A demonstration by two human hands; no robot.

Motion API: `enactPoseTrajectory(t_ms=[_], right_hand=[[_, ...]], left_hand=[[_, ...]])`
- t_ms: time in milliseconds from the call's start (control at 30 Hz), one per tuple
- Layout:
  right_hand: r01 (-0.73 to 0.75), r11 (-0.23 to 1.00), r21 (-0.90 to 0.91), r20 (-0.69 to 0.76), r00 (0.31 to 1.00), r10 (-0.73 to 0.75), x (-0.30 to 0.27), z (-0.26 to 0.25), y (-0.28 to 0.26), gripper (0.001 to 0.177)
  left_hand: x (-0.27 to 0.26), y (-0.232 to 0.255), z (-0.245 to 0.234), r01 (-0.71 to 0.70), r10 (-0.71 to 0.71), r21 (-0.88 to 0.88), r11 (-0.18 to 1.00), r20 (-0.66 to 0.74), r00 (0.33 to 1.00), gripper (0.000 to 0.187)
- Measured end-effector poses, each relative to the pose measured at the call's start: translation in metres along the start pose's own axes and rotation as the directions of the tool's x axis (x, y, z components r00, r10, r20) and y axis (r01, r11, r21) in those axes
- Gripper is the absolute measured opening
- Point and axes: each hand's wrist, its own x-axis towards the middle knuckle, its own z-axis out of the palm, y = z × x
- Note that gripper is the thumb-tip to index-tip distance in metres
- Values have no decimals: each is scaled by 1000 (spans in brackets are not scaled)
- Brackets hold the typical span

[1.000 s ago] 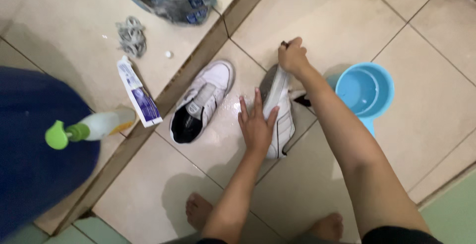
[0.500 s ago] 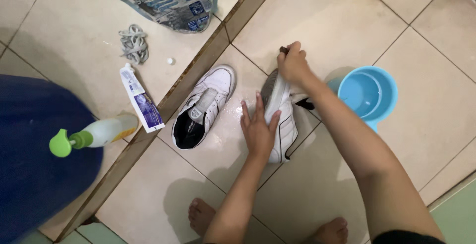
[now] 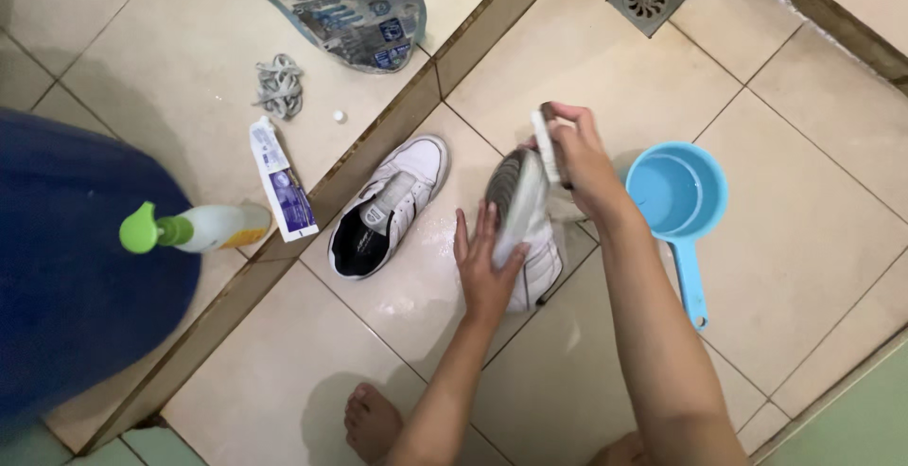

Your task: The person washes a pair of white sneakers on a bathroom floor by scrubbing them with a brush and soap, rinsing them with water from a blue scoop, and applying detergent from a packet.

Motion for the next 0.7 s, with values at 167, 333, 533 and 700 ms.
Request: enactPoseTrajectory(t_ms=[167, 333, 533, 700], right_hand=[[295, 948, 120, 120, 944, -309, -87, 21, -37, 43], [428, 886, 179, 175, 872, -457, -107, 19, -43, 45], [386, 912, 139, 196, 892, -408, -136, 7, -43, 45], [573, 810, -128, 95, 820, -565, -148, 11, -44, 49]], left_hand=[[12, 16, 1, -301, 310, 114, 947, -73, 948, 98], [41, 55, -29, -293, 295, -261, 920, -34, 955, 138], [46, 89, -48, -289, 303, -225, 931, 30, 952, 116], [60, 92, -50, -368, 376, -210, 906, 2, 926, 105]])
